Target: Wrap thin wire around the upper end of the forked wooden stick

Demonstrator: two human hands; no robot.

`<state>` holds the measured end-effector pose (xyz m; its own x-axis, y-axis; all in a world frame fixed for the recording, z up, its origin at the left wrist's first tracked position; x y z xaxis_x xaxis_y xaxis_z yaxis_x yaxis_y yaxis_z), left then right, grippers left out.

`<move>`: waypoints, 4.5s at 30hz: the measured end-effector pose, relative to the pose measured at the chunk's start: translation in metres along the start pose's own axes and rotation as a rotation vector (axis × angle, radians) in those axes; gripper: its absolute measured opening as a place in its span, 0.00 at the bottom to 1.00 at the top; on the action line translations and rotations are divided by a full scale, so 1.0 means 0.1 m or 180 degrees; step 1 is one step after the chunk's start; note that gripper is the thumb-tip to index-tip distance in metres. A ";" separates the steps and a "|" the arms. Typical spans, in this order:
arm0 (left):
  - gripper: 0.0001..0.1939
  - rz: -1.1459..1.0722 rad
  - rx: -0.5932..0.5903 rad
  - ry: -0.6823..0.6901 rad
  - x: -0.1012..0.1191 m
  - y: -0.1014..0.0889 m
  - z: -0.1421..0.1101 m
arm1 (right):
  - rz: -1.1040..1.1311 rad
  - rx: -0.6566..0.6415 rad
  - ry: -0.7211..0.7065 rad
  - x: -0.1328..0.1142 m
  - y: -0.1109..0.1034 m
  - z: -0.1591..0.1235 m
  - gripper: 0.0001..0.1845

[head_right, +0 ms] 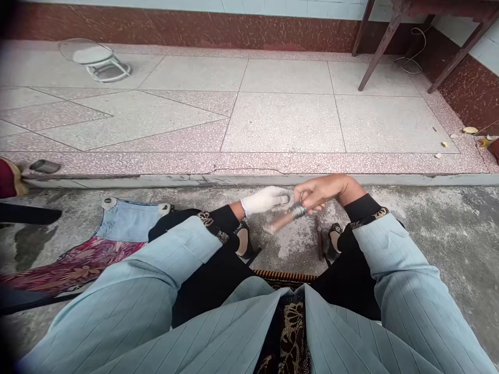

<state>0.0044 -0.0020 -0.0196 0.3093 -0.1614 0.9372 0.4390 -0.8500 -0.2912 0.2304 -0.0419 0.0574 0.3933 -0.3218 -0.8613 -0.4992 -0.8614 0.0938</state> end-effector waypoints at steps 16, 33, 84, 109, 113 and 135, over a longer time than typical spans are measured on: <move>0.14 -0.1386 0.0109 -0.0427 0.18 0.07 0.07 | -0.2518 0.2575 0.1731 0.21 -0.24 0.31 0.15; 0.16 -0.3006 -0.0368 0.0223 0.13 0.25 0.04 | -0.2090 0.3802 0.0884 0.22 -0.22 0.35 0.16; 0.10 -0.1211 0.0113 0.0402 0.30 -0.20 -0.02 | -0.0923 0.0324 0.0534 -0.05 -0.05 -0.36 0.16; 0.10 -0.0307 0.1027 -0.0056 0.26 -0.13 0.01 | 0.1228 0.2958 -0.0791 0.02 -0.07 0.32 0.14; 0.14 0.0369 0.1007 0.0083 0.27 -0.10 0.01 | 0.1652 0.2756 -0.0730 -0.05 0.06 0.48 0.12; 0.17 0.3912 0.1543 0.0913 -0.08 -0.05 0.02 | 0.1129 0.1186 -0.1043 0.17 -0.01 0.29 0.34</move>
<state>0.0013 0.0047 -0.0259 0.5546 -0.8320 0.0127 0.2774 0.1705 -0.9455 0.2154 -0.0350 0.0287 -0.0750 -0.3751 -0.9240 -0.8161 -0.5093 0.2730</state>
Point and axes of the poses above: each hand's wrist, its own z-axis towards the middle knuckle, its own y-axis out of the palm, x = y × z, the point moved 1 cm from there along z, towards the middle knuckle, and after that the axes turned 2 degrees about y, right-handed, at the moved point
